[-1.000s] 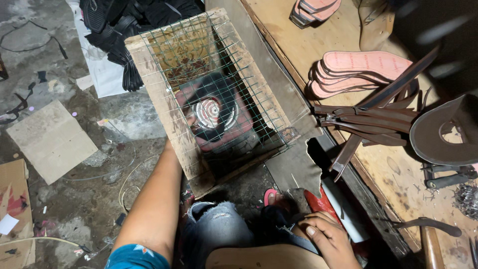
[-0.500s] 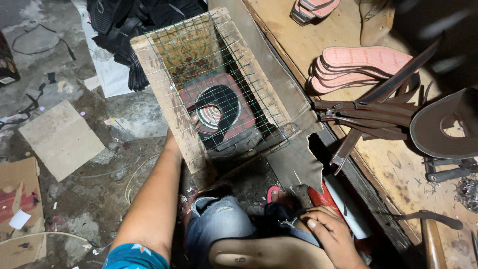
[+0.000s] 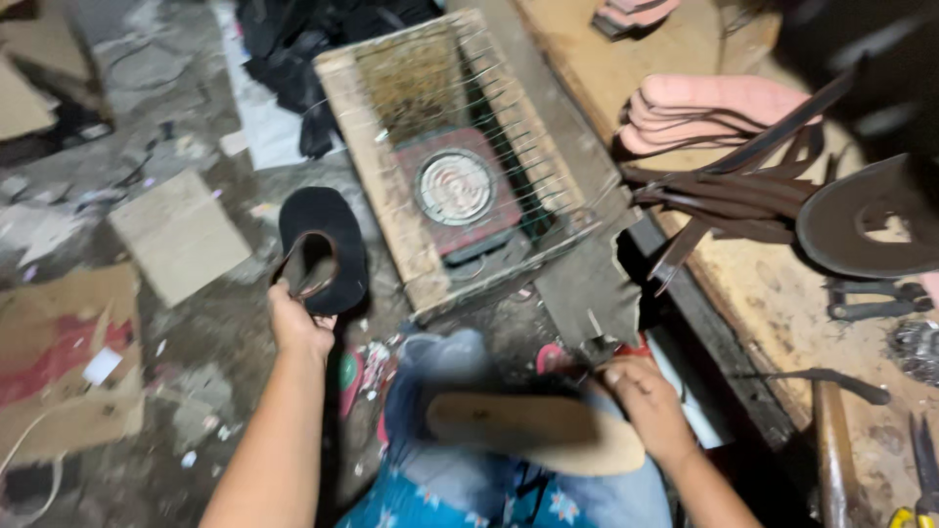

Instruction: The person sits at a shoemaking bench and hammers tacks into a pink insole, then places the insole on a wooden shoe last and presses it into shape. They then take a black shoe upper, fit it over the last with the insole, and press the assembled shoe together by hand.

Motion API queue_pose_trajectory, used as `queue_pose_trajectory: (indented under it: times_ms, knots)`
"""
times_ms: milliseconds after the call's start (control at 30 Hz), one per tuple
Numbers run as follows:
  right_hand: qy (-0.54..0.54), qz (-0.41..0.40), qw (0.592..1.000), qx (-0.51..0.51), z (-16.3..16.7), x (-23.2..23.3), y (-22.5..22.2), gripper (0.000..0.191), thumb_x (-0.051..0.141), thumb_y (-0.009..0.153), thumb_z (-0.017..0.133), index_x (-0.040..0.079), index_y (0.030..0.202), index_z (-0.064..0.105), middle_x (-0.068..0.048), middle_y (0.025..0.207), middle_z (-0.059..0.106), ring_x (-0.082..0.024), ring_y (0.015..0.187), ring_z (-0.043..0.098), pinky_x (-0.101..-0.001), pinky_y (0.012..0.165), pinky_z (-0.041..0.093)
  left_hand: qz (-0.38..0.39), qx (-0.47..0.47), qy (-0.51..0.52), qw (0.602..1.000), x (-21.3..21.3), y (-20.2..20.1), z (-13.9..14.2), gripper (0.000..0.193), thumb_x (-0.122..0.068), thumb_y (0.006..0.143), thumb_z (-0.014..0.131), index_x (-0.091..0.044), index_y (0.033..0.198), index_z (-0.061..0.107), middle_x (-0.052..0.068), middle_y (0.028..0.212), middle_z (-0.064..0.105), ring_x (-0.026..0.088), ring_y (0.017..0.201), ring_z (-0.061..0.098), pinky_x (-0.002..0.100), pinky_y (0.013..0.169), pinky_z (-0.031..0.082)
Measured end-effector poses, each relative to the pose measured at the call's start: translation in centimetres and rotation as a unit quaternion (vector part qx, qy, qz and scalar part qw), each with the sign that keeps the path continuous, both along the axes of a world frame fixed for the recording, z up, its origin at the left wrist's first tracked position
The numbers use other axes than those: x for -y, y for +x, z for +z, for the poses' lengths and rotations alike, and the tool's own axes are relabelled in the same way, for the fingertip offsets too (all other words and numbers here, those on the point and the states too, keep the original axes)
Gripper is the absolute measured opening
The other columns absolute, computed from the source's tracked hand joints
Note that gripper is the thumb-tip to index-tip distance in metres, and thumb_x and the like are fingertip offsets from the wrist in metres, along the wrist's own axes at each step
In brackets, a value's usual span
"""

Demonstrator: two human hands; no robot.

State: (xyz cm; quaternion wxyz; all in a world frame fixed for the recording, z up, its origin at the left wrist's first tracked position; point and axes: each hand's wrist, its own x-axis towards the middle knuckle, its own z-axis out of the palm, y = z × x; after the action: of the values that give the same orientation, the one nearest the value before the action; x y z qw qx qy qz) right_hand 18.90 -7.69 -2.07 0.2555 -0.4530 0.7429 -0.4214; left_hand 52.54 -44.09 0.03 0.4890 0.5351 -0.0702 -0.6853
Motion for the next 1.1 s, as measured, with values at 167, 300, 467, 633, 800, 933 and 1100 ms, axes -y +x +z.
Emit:
queue_pose_trajectory:
  times_ms: [167,300,467,633,800,933,1100]
  knots:
    - [0.126,-0.038,0.990,0.058,3.0,0.7,2.0,0.027,0.019,0.093,0.066,0.003,0.112,0.076,-0.008,0.105,0.078,-0.016,0.098,0.069,-0.0302,0.090,0.052,-0.004,-0.073,-0.018,0.997,-7.3,8.1,3.6,0.046,-0.045,0.095,0.050,-0.009,0.120,0.062,0.009,0.109,0.073,0.025,0.099,0.072,0.043,0.089,0.059]
    - [0.044,-0.049,0.966,0.249,8.9,2.1,4.6,0.036,0.020,0.095,0.066,0.001,0.125,0.068,-0.009,0.114,0.072,-0.018,0.087,0.062,-0.0301,0.081,0.054,-0.112,-0.106,-0.093,0.984,-13.4,8.7,7.1,0.042,-0.041,0.100,0.054,-0.005,0.120,0.063,0.013,0.101,0.072,0.024,0.085,0.067,0.037,0.076,0.057]
    - [-0.168,0.040,0.884,0.435,14.3,2.1,10.0,0.047,0.012,0.096,0.068,0.007,0.142,0.057,-0.003,0.117,0.065,-0.013,0.101,0.068,-0.0358,0.089,0.059,-0.285,-0.159,-0.104,0.940,-20.1,5.7,10.4,0.036,-0.034,0.104,0.060,-0.003,0.123,0.059,0.013,0.101,0.072,0.020,0.075,0.061,0.032,0.062,0.053]
    - [-0.187,-0.108,0.894,0.393,17.2,0.4,11.9,0.026,0.003,0.101,0.067,-0.005,0.123,0.059,-0.016,0.115,0.070,-0.023,0.100,0.069,-0.0397,0.093,0.057,-0.376,-0.211,-0.070,0.899,-23.7,4.2,13.7,0.054,-0.043,0.091,0.057,-0.009,0.132,0.054,0.011,0.113,0.070,0.022,0.085,0.069,0.042,0.070,0.065]
    - [-0.265,-0.137,0.826,0.478,18.7,-1.0,12.5,0.026,0.016,0.103,0.057,0.000,0.124,0.062,-0.010,0.113,0.067,-0.018,0.097,0.067,-0.0349,0.089,0.055,-0.387,-0.151,-0.115,0.902,-25.8,3.5,15.4,0.048,-0.019,0.090,0.059,-0.010,0.137,0.050,0.012,0.125,0.063,0.027,0.107,0.071,0.051,0.093,0.058]
    - [-0.302,-0.109,0.911,0.259,18.5,-2.2,17.2,0.026,0.010,0.098,0.065,0.008,0.122,0.055,-0.007,0.106,0.058,-0.017,0.093,0.062,-0.0341,0.088,0.054,-0.283,-0.242,-0.085,0.924,-25.6,2.2,15.6,0.036,-0.023,0.098,0.056,0.004,0.121,0.056,0.023,0.118,0.067,0.033,0.105,0.072,0.056,0.097,0.056]
    - [-0.209,0.064,0.976,-0.017,18.8,-2.9,20.9,0.046,0.009,0.082,0.083,0.001,0.124,0.065,-0.009,0.113,0.059,-0.017,0.093,0.062,-0.0287,0.082,0.052,-0.224,-0.228,-0.142,0.937,-26.9,0.5,15.7,0.023,-0.021,0.097,0.055,-0.005,0.113,0.059,0.014,0.110,0.070,0.030,0.102,0.070,0.055,0.092,0.057]
